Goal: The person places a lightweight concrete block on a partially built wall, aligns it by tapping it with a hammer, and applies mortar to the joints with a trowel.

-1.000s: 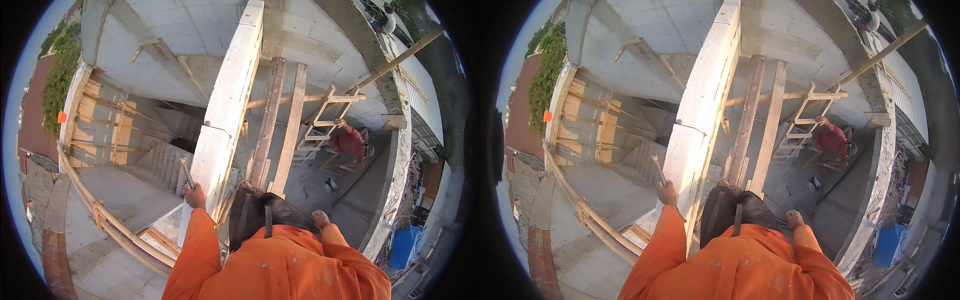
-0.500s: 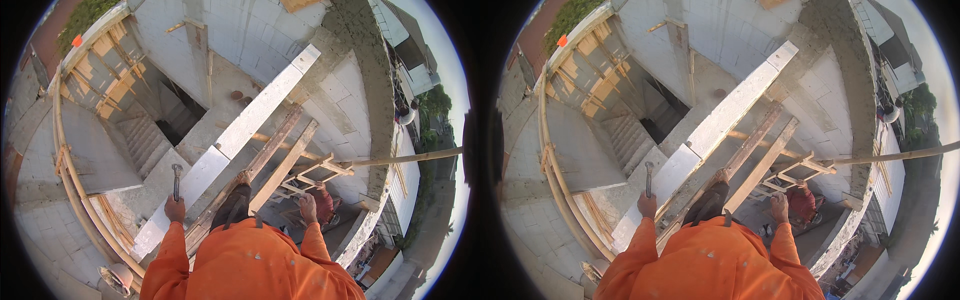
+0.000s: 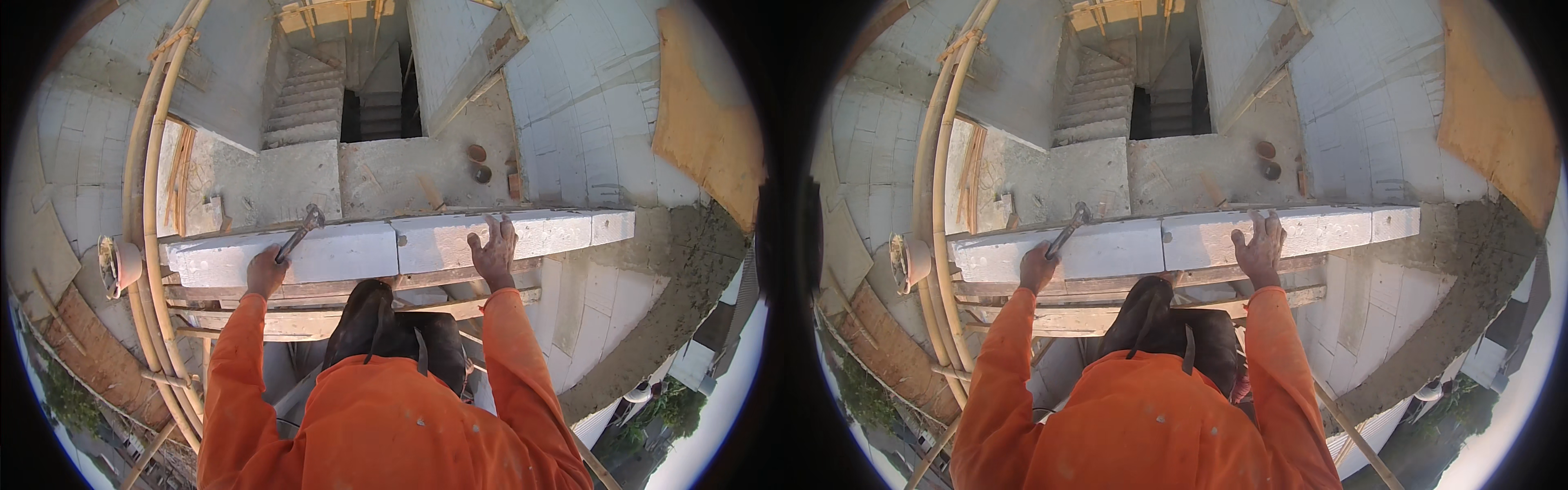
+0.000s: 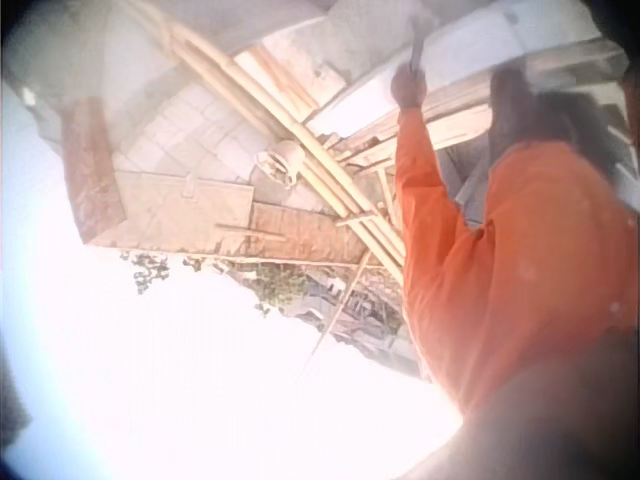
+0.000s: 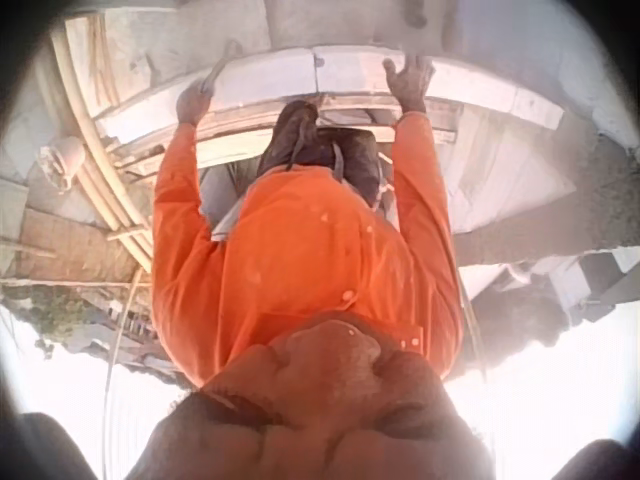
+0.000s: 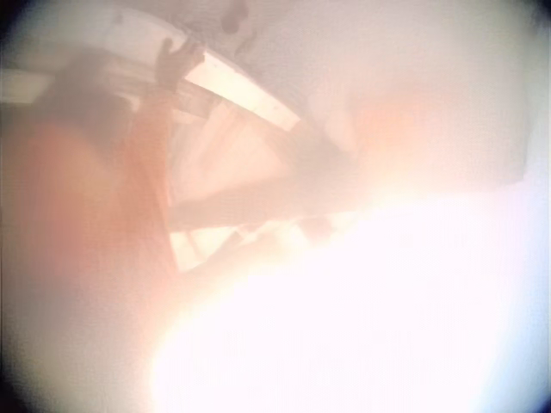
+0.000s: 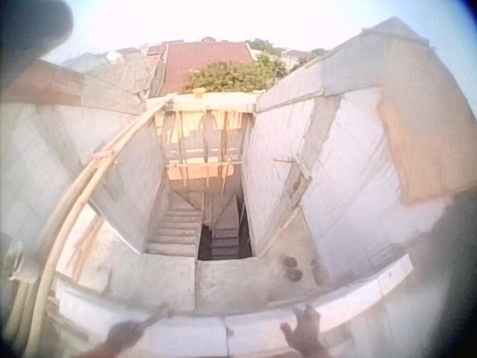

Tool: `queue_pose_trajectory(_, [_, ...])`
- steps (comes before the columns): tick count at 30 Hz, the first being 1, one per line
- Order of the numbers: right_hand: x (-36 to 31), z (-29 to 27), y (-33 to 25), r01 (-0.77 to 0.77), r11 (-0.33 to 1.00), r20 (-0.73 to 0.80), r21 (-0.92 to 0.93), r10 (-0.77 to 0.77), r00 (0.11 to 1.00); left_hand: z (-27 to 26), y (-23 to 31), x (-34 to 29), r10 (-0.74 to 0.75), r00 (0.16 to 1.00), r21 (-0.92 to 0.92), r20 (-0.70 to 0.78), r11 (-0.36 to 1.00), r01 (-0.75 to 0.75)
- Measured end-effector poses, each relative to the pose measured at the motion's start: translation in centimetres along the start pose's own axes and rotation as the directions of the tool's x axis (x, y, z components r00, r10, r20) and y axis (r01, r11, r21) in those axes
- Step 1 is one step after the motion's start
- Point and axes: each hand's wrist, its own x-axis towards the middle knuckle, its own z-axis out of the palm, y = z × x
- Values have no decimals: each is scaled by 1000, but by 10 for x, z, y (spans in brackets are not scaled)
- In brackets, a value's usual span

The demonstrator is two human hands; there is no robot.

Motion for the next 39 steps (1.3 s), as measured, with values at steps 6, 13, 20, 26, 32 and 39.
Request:
queue_pose_trajectory(6, [31,33,27,96,981,215,-166,-59,975,5,22,-13,-81,995,-35,-59,996,80])
queue_pose_trajectory(13, [28,45,45,227,969,203,-100,-204,958,59,147,-48,-319,935,-330,-153,909,256])
queue_pose_trajectory(20, [32,36,49,256,967,248,21,-253,935,114,231,-19,-481,845,-317,-234,859,401])
queue_pose_trajectory(26, [36,31,48,245,970,355,0,-229,907,118,231,-16,-544,804,-345,-239,822,454])
queue_pose_trajectory(32, [38,25,42,283,957,376,-70,-238,896,119,231,-19,-568,793,-421,-221,789,448])
queue_pose_trajectory(39, [36,32,38,290,935,390,-204,-194,900,119,232,-21,-609,771,-458,-188,749,480])
